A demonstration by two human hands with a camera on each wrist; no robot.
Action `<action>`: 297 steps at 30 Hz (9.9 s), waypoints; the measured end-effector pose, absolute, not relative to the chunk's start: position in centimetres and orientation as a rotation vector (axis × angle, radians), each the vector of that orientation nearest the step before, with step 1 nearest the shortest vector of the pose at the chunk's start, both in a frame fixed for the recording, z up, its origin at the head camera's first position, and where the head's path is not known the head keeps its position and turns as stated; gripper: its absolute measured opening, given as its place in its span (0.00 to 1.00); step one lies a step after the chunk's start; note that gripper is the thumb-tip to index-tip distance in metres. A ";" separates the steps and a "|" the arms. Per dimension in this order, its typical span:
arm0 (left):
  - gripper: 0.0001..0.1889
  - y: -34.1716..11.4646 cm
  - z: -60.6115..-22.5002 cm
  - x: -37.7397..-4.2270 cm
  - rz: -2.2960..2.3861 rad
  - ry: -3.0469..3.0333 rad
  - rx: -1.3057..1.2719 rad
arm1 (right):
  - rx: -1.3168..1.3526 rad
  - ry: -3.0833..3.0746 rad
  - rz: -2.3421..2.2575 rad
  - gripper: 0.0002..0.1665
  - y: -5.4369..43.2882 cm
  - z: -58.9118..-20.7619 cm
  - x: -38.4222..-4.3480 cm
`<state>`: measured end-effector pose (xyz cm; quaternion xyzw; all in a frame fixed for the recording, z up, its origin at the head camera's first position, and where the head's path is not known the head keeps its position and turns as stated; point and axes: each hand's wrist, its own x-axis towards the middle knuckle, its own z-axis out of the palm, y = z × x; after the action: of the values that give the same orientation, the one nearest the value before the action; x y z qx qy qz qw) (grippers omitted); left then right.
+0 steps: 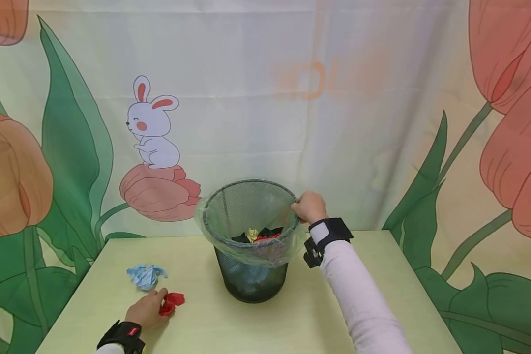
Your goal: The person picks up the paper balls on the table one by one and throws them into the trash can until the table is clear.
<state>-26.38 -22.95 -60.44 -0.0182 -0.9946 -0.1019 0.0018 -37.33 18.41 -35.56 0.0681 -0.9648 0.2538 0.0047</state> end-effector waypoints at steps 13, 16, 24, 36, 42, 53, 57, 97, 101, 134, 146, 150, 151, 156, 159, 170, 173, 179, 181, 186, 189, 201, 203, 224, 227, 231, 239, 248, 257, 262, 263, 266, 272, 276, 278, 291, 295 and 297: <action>0.22 -22.8 -59.7 -26.3 -0.356 -3.119 -0.113 | 0.226 -3.012 0.802 0.27 18.5 -35.7 -37.3; 0.22 -22.7 -59.3 -26.3 -0.361 -3.103 -0.120 | 0.229 -3.012 0.797 0.28 18.5 -35.7 -37.3; 0.20 -23.3 -58.3 -26.9 -0.388 -3.089 -0.148 | 0.235 -3.011 0.811 0.27 18.5 -35.7 -37.4; 0.19 -22.9 -54.8 -28.0 -0.341 -3.061 -0.215 | 0.241 -3.012 0.794 0.28 18.5 -35.6 -37.3; 0.19 -22.5 -52.9 -28.4 -0.317 -3.036 -0.232 | 0.243 -3.013 0.807 0.27 18.5 -35.6 -37.4; 0.20 -21.9 -49.9 -29.3 -0.315 -3.022 -0.257 | 0.235 -3.017 0.808 0.28 18.4 -35.5 -37.2; 0.20 -21.7 -48.7 -29.6 -0.285 -3.021 -0.257 | 0.227 -3.023 0.811 0.28 18.3 -35.4 -37.1; 0.24 -19.3 -37.7 -32.0 -0.173 -2.842 -0.433 | 0.244 -3.007 0.805 0.28 18.2 -35.1 -36.7; 0.23 -19.1 -36.9 -32.4 -0.152 -2.819 -0.433 | 0.234 -3.012 0.804 0.27 18.3 -35.2 -36.8; 0.15 -13.5 -30.8 -33.6 -0.088 -2.793 -0.603 | 0.226 -3.015 0.779 0.28 18.3 -35.3 -37.0; 0.14 -10.7 -30.4 -33.8 -0.122 -2.806 -0.710 | 0.241 -3.019 0.789 0.28 18.3 -35.3 -37.1; 0.14 -9.6 -30.2 -33.8 -0.123 -2.804 -0.736 | 0.248 -3.008 0.787 0.28 18.3 -35.3 -37.1; 0.14 -9.4 -30.2 -33.8 -0.119 -2.803 -0.743 | 0.251 -3.009 0.786 0.28 18.3 -35.3 -37.1; 0.16 -8.3 -30.1 -33.7 -0.121 -2.806 -0.773 | 0.245 -3.020 0.787 0.28 18.3 -35.3 -37.0; 0.16 -7.7 -30.0 -33.7 -0.128 -2.810 -0.782 | 0.247 -3.021 0.781 0.28 18.3 -35.4 -37.0; 0.16 -5.8 -30.5 -33.8 -0.141 -2.806 -0.831 | 0.248 -3.017 0.783 0.28 18.4 -35.3 -37.0; 0.16 -5.5 -30.6 -33.6 -0.139 -2.825 -0.836 | 0.248 -3.015 0.785 0.28 18.4 -35.3 -37.0; 0.17 -5.1 -30.8 -33.4 -0.140 -2.859 -0.819 | 0.247 -3.012 0.788 0.28 18.3 -35.3 -36.7; 0.17 -5.0 -30.8 -33.4 -0.137 -2.864 -0.816 | 0.246 -3.008 0.787 0.28 18.3 -35.2 -36.6; 0.18 -5.0 -30.9 -33.4 -0.137 -2.866 -0.801 | 0.250 -3.012 0.789 0.28 18.4 -35.2 -36.6; 0.19 -5.1 -31.0 -33.4 -0.139 -2.865 -0.795 | 0.249 -3.016 0.790 0.28 18.4 -35.2 -36.7; 0.30 -5.7 -31.5 -33.6 -0.134 -2.858 -0.790 | 0.248 -3.015 0.781 0.28 18.4 -35.4 -36.8; 0.32 -6.0 -31.5 -33.6 -0.147 -2.867 -0.783 | 0.250 -3.015 0.779 0.28 18.4 -35.3 -36.8; 0.28 -13.1 -32.3 -33.7 -0.285 -2.839 -0.592 | 0.225 -3.014 0.793 0.28 18.5 -35.3 -37.0; 0.26 -14.7 -32.8 -33.7 -0.312 -2.838 -0.550 | 0.231 -3.007 0.796 0.28 18.4 -35.3 -36.8; 0.24 -16.8 -33.8 -33.6 -0.353 -2.836 -0.485 | 0.227 -2.996 0.800 0.28 18.4 -35.3 -36.7; 0.27 -20.7 -36.6 -33.1 -0.339 -2.833 -0.317 | 0.224 -3.005 0.804 0.28 18.3 -35.4 -37.0; 0.33 -24.0 -41.9 -32.4 -0.359 -2.797 -0.228 | 0.221 -3.009 0.807 0.28 18.3 -35.4 -37.0; 0.38 -24.7 -48.3 -31.9 -0.391 -2.825 -0.143 | 0.212 -3.002 0.815 0.28 18.4 -35.5 -37.2; 0.42 -25.0 -50.7 -31.2 -0.390 -2.903 -0.085 | 0.235 -3.002 0.814 0.28 18.4 -35.6 -37.1; 0.43 -25.1 -51.1 -31.1 -0.394 -2.922 -0.069 | 0.240 -3.001 0.811 0.28 18.4 -35.6 -37.1; 0.44 -25.3 -52.1 -30.7 -0.418 -2.982 -0.016 | 0.245 -2.995 0.807 0.27 18.5 -35.6 -37.1; 0.45 -26.3 -54.3 -30.3 -0.418 -3.067 0.070 | 0.244 -2.994 0.811 0.27 18.5 -35.6 -37.1; 0.45 -26.9 -55.7 -30.0 -0.419 -3.079 0.103 | 0.245 -2.995 0.800 0.27 18.5 -35.6 -37.1; 0.45 -26.9 -56.3 -29.9 -0.418 -3.090 0.109 | 0.241 -2.988 0.806 0.27 18.5 -35.6 -37.1; 0.42 -26.1 -58.8 -29.1 -0.436 -3.146 0.167 | 0.251 -2.996 0.798 0.28 18.5 -35.6 -37.0; 0.39 -25.6 -59.3 -29.1 -0.432 -3.136 0.138 | 0.256 -2.994 0.787 0.27 18.5 -35.5 -37.0; 0.37 -25.2 -59.5 -29.1 -0.418 -3.139 0.125 | 0.260 -2.994 0.783 0.28 18.5 -35.6 -37.0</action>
<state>-29.08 -25.22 -59.53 0.0396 -0.9904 -0.1319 -0.0138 -36.99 18.53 -35.58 0.0838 -0.9639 0.2522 0.0179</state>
